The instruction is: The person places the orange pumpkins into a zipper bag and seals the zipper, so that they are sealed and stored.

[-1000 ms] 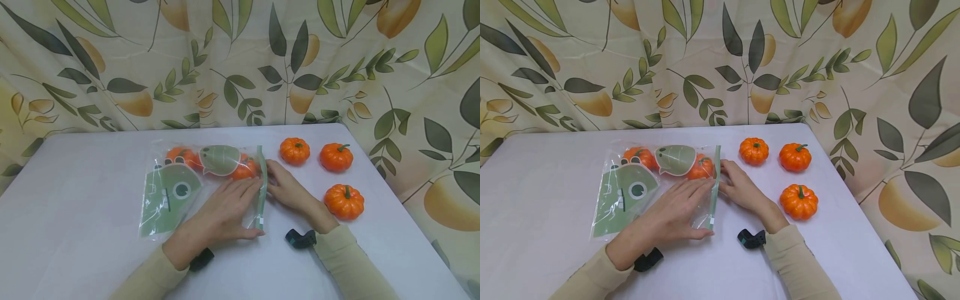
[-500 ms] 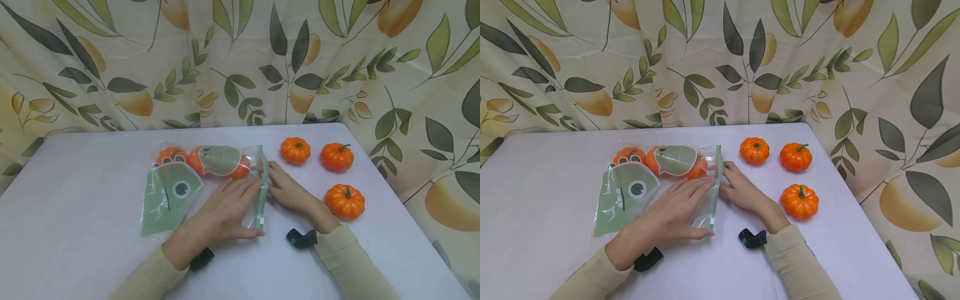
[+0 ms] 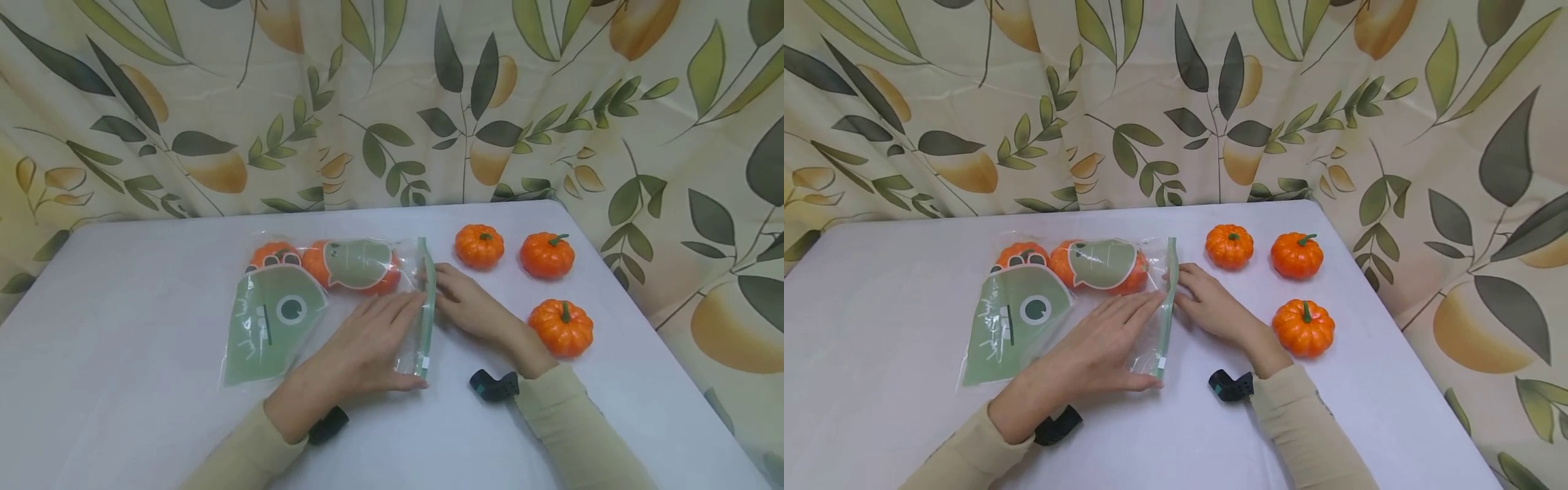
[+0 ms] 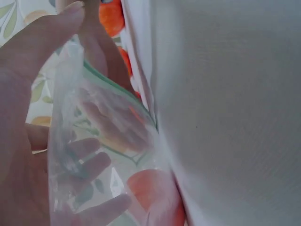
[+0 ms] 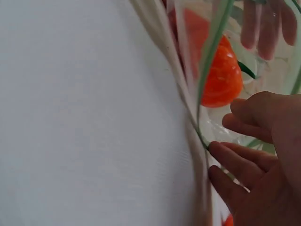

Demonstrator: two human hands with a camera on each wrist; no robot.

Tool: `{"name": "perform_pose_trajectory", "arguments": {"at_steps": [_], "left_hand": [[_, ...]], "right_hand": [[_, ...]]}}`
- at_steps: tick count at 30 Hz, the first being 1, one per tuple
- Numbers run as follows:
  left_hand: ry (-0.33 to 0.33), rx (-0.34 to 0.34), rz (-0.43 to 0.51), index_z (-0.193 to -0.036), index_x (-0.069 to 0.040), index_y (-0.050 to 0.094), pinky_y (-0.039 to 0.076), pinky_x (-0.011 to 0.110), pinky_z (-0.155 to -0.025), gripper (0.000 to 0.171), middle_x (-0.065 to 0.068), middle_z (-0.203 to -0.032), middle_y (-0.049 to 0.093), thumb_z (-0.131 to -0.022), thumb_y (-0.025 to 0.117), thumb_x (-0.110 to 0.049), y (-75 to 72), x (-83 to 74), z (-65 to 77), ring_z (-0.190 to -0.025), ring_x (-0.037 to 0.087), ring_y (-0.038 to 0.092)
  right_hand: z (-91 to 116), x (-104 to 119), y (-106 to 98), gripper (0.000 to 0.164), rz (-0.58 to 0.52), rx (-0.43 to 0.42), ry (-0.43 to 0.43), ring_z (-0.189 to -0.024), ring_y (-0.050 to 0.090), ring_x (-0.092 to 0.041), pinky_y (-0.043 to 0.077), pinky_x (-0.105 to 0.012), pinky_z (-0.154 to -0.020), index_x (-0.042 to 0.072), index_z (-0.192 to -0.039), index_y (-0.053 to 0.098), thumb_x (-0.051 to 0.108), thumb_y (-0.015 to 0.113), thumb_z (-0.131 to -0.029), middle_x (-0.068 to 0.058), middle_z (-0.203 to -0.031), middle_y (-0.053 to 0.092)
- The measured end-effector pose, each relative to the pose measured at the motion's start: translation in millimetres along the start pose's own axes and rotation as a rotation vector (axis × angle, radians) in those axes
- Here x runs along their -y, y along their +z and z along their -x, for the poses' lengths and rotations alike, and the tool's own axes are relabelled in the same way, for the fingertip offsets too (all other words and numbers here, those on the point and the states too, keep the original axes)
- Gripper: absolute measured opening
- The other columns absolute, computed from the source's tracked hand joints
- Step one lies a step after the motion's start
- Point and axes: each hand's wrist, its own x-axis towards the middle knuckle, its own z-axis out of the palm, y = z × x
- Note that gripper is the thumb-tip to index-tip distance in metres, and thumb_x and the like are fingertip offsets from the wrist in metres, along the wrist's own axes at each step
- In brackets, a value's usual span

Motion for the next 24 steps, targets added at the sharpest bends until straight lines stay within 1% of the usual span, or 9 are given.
{"name": "perform_pose_trajectory", "arguments": {"at_steps": [4, 8, 10, 12, 15, 18, 21, 23, 24], "left_hand": [[0.009, 0.021, -0.016, -0.157, -0.009, 0.021, 0.03, 0.043, -0.121, 0.112, 0.006, -0.16, 0.034, -0.075, 0.08, -0.057, -0.6, 0.8, 1.3, -0.148, 0.023, 0.033], [-0.003, 0.056, -0.027, -0.158, -0.011, 0.019, 0.028, 0.044, -0.122, 0.113, 0.006, -0.163, 0.028, -0.075, 0.082, -0.051, -1.4, 1.0, 2.2, -0.151, 0.023, 0.027], [-0.022, 0.091, -0.022, -0.159, -0.012, 0.016, 0.026, 0.044, -0.123, 0.114, 0.005, -0.165, 0.024, -0.074, 0.083, -0.049, -2.1, 0.5, 2.7, -0.153, 0.024, 0.023], [-0.045, 0.13, -0.019, -0.16, -0.014, 0.014, 0.024, 0.044, -0.123, 0.115, 0.005, -0.166, 0.02, -0.075, 0.083, -0.047, -2.6, 0.4, 3.5, -0.154, 0.024, 0.019], [-0.085, 0.197, -0.006, -0.16, -0.016, 0.01, 0.02, 0.045, -0.124, 0.115, 0.004, -0.168, 0.014, -0.076, 0.082, -0.047, -3.7, 2.5, 5.9, -0.155, 0.024, 0.012], [-0.106, 0.234, 0.002, -0.16, -0.017, 0.011, 0.017, 0.046, -0.125, 0.112, 0.002, -0.168, 0.011, -0.078, 0.08, -0.048, -5.7, 5.6, 8.9, -0.156, 0.024, 0.008], [-0.111, 0.236, 0.008, -0.16, -0.017, 0.016, 0.018, 0.047, -0.125, 0.107, 0.002, -0.168, 0.015, -0.079, 0.079, -0.048, -7.6, 7.9, 11.7, -0.156, 0.024, 0.011], [-0.11, 0.226, -0.004, -0.159, -0.016, 0.019, 0.02, 0.047, -0.125, 0.104, 0.002, -0.166, 0.02, -0.08, 0.078, -0.049, -8.0, 8.9, 13.3, -0.154, 0.024, 0.017], [-0.111, 0.225, -0.005, -0.159, -0.016, 0.019, 0.021, 0.047, -0.124, 0.104, 0.002, -0.166, 0.021, -0.081, 0.078, -0.049, -7.8, 9.1, 14.0, -0.154, 0.024, 0.019]], "right_hand": [[3, 2, -11, 0.037, 0.021, -0.02, 0.012, -0.137, 0.047, -0.025, 0.04, -0.053, -0.113, 0.019, -0.138, 0.057, 0.023, 0.053, -0.102, -0.001, -0.145, 0.052], [4, 3, -26, 0.032, 0.058, -0.089, 0.015, -0.134, 0.049, -0.028, 0.046, -0.053, -0.107, 0.014, -0.132, 0.06, 0.021, 0.053, -0.102, -0.006, -0.143, 0.053], [4, 4, -34, 0.031, 0.091, -0.154, 0.004, -0.13, 0.051, -0.031, 0.048, -0.054, -0.105, 0.01, -0.13, 0.061, 0.018, 0.054, -0.101, -0.009, -0.14, 0.055], [3, 5, -42, 0.029, 0.102, -0.232, 0.007, -0.127, 0.053, -0.032, 0.049, -0.054, -0.104, 0.008, -0.127, 0.062, 0.015, 0.055, -0.1, -0.011, -0.136, 0.057], [0, 5, -51, 0.028, 0.103, -0.348, 0.022, -0.123, 0.053, -0.033, 0.046, -0.055, -0.106, 0.004, -0.125, 0.062, 0.01, 0.054, -0.099, -0.015, -0.131, 0.058], [-3, 4, -57, 0.029, 0.101, -0.439, 0.075, -0.125, 0.05, -0.036, 0.042, -0.056, -0.108, -0.001, -0.124, 0.062, 0.009, 0.051, -0.099, -0.019, -0.131, 0.055], [-5, 3, -59, 0.03, 0.117, -0.502, 0.133, -0.126, 0.046, -0.04, 0.04, -0.058, -0.109, -0.003, -0.124, 0.06, 0.01, 0.051, -0.098, -0.023, -0.133, 0.051], [-6, 2, -59, 0.034, 0.133, -0.514, 0.183, -0.128, 0.043, -0.042, 0.038, -0.059, -0.11, -0.003, -0.128, 0.058, 0.013, 0.052, -0.098, -0.024, -0.137, 0.047], [-7, 2, -57, 0.037, 0.138, -0.501, 0.216, -0.131, 0.041, -0.043, 0.037, -0.061, -0.11, -0.002, -0.132, 0.055, 0.014, 0.053, -0.099, -0.024, -0.141, 0.044]]}}
